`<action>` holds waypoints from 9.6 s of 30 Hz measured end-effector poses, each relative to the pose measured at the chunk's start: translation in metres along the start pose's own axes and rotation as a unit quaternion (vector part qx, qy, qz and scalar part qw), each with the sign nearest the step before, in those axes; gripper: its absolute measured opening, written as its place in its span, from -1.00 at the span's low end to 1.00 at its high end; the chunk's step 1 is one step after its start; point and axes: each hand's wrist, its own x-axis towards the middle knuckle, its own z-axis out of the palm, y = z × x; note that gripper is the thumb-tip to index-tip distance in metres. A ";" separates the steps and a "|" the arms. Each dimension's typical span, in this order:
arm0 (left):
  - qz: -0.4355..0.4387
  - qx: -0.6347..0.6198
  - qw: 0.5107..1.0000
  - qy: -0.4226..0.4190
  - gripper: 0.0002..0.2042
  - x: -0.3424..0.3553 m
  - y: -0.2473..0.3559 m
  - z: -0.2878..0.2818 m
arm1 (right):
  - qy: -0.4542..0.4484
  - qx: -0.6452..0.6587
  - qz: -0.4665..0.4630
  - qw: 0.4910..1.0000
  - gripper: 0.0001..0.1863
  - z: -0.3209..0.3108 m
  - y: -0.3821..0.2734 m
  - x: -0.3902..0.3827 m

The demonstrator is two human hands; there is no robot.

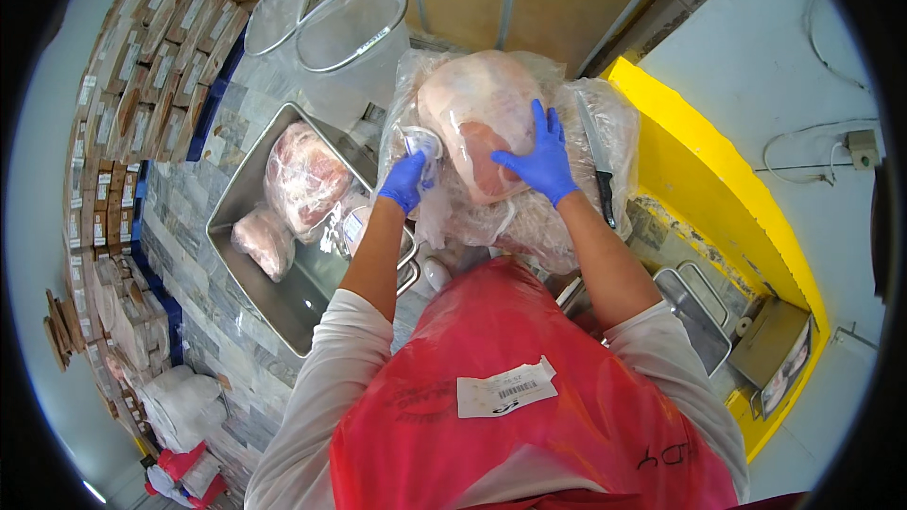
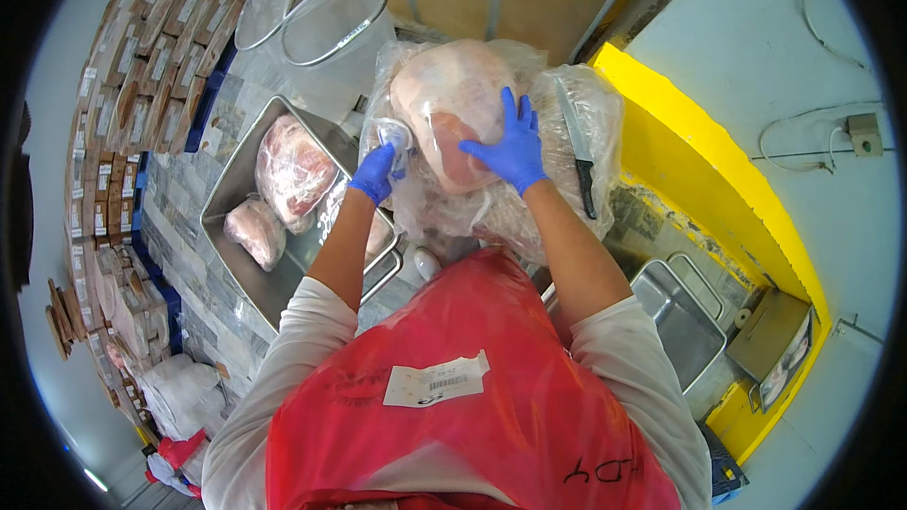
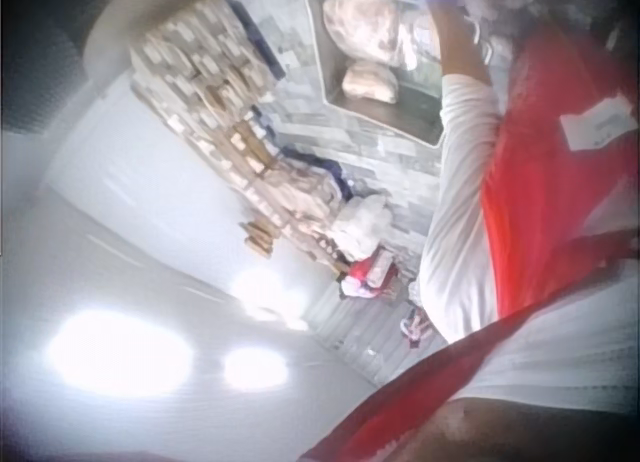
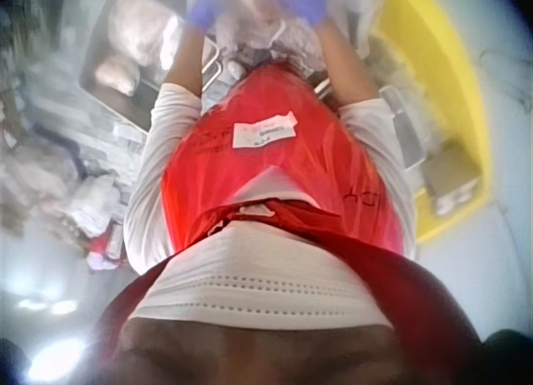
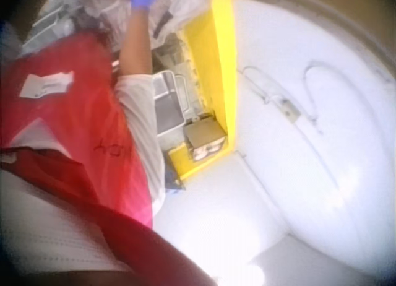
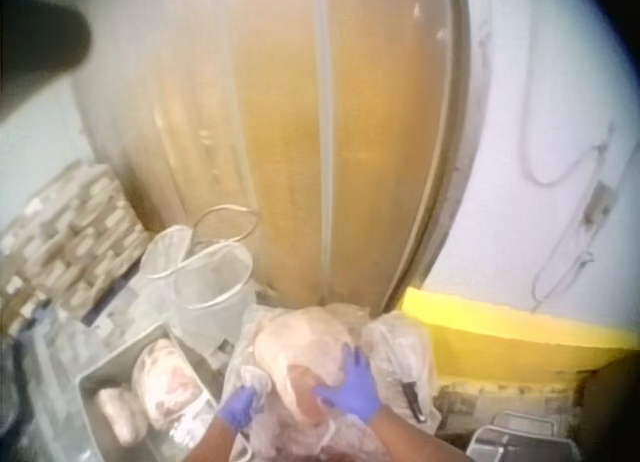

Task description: The person unpacks vacuum-sealed meat portions from a metal tray and places them on a work surface. They use a knife to cut and trim the meat, separating pieces and placing them into a tray.

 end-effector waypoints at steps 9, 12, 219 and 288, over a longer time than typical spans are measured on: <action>0.029 0.273 0.958 0.086 -0.80 0.011 0.007 -0.043 | -0.018 0.047 -0.040 0.998 0.40 -0.002 0.018 0.015; 0.066 0.076 0.992 0.070 -0.80 0.022 -0.016 -0.028 | -0.031 0.085 -0.021 0.996 0.42 -0.005 0.029 0.022; 0.096 0.376 0.921 -0.020 -0.50 -0.198 0.019 -0.081 | -0.112 0.055 -0.401 0.908 -0.18 0.154 -0.119 -0.140; 0.093 0.150 0.957 0.230 -0.44 0.034 -0.061 -0.058 | 0.262 0.221 0.292 0.893 -0.59 -0.191 0.249 -0.178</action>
